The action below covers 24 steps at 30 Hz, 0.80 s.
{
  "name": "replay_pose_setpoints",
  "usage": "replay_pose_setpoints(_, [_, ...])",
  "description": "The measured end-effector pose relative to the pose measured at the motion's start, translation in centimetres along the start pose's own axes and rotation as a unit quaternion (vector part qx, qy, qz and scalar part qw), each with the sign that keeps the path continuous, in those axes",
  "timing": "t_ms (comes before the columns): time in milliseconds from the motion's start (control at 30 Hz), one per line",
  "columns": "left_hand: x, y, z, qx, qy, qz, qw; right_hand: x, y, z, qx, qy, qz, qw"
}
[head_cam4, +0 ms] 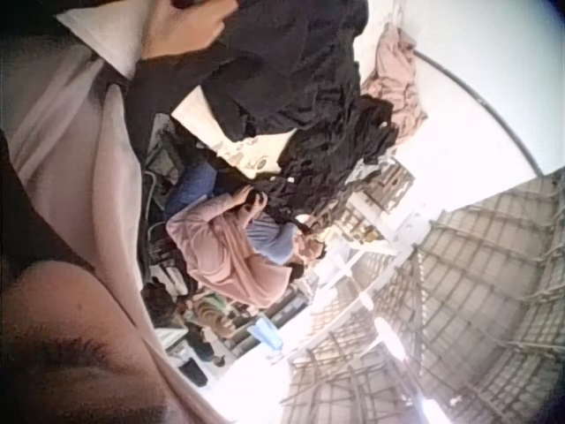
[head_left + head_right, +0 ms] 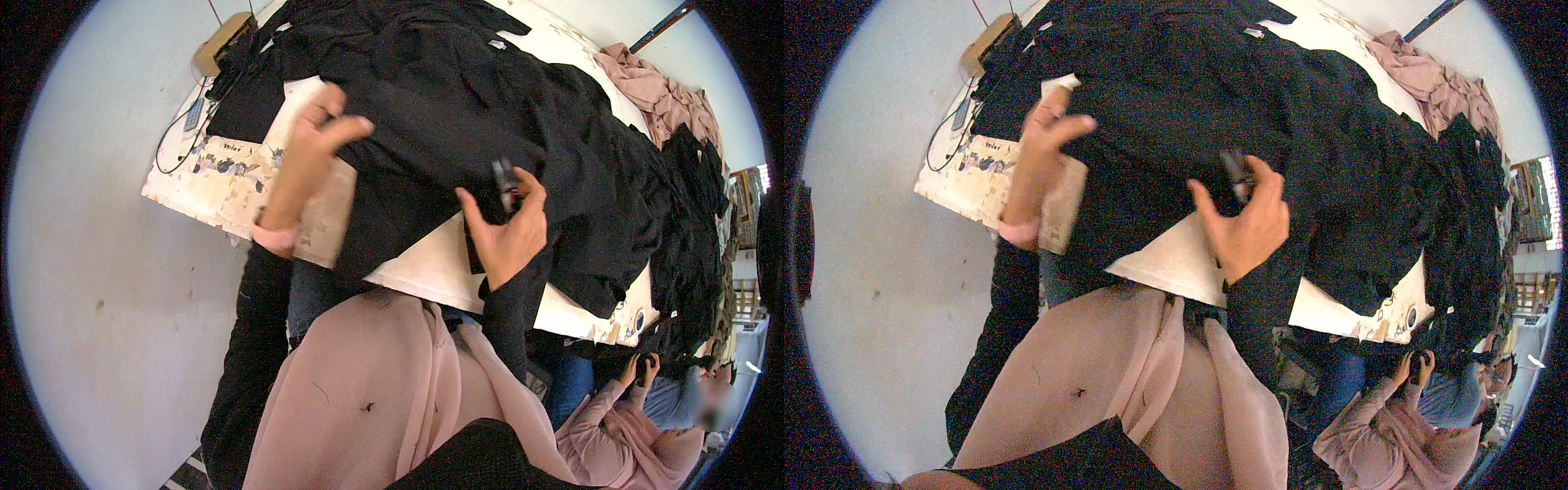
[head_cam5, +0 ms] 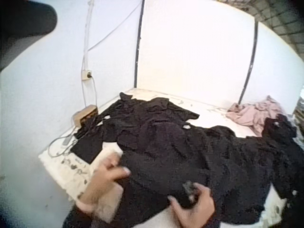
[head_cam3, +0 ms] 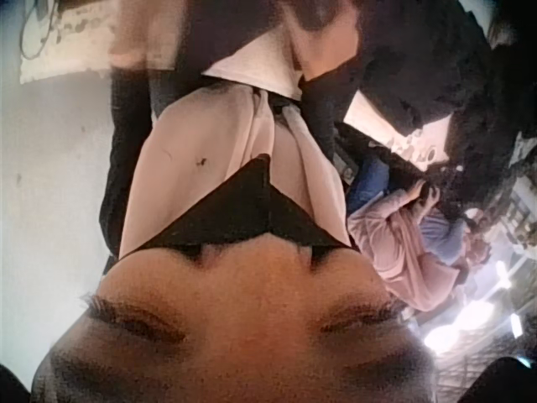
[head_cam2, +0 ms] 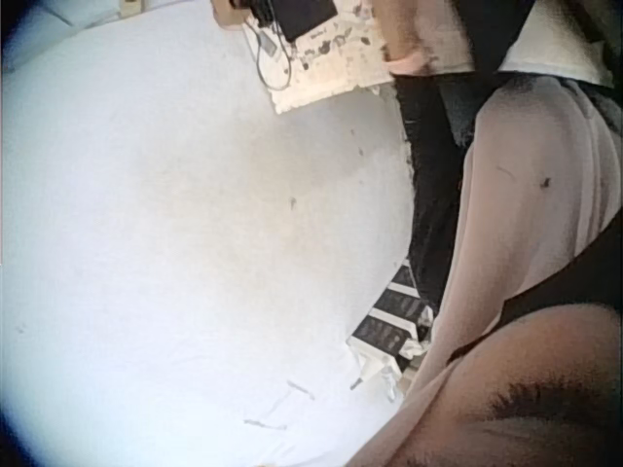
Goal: The person uses small scissors to trim loose threads and excess fabric from black garments laid on a table. The person repeatedly lifts, turns, and repositions the garments to access different areas while cutting.
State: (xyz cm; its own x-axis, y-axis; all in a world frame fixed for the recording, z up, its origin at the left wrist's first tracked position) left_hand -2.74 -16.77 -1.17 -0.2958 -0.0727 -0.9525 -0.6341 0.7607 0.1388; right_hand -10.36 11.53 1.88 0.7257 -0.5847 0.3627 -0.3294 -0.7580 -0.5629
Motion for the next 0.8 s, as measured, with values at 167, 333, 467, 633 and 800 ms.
replay_pose_setpoints(167, [1.1, -9.4, -6.5, -0.110, 0.013, -0.074, 0.991, -6.4, -0.4, 1.3, 0.010, 0.064, 0.180, 0.981])
replay_pose_setpoints(333, [-2.0, -6.2, -4.2, -0.132, 0.219, -0.555, 0.792, -7.2, -0.6, 0.4, 0.001, 0.076, -0.008, 0.997])
replay_pose_setpoints(467, [-6.0, 5.7, 1.0, 0.151, 0.336, -0.328, 0.870, -4.3, 0.8, -1.6, 0.105, 0.115, -0.174, 0.972])
replay_pose_setpoints(633, [-8.1, 12.6, 4.5, 0.230, 0.370, -0.264, 0.860, -0.7, 1.7, -3.1, 0.174, 0.215, -0.497, 0.823])
replay_pose_setpoints(800, [-3.0, 10.0, 1.0, 0.165, 0.017, -0.025, 0.986, -2.0, -0.5, -3.8, 0.038, 0.217, -0.425, 0.878])
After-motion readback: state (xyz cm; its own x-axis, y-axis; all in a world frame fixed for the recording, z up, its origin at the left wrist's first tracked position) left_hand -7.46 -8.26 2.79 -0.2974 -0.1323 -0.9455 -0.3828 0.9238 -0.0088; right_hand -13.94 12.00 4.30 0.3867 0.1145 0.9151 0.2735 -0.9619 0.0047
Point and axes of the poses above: each hand's wrist, its own z-axis away from the middle knuckle, its own y-axis out of the palm, x = y × z, the point moved 8 cm from there along -z, towards the middle knuckle, and after that the axes turned 3 degrees about -x, right-handed, at the moved point
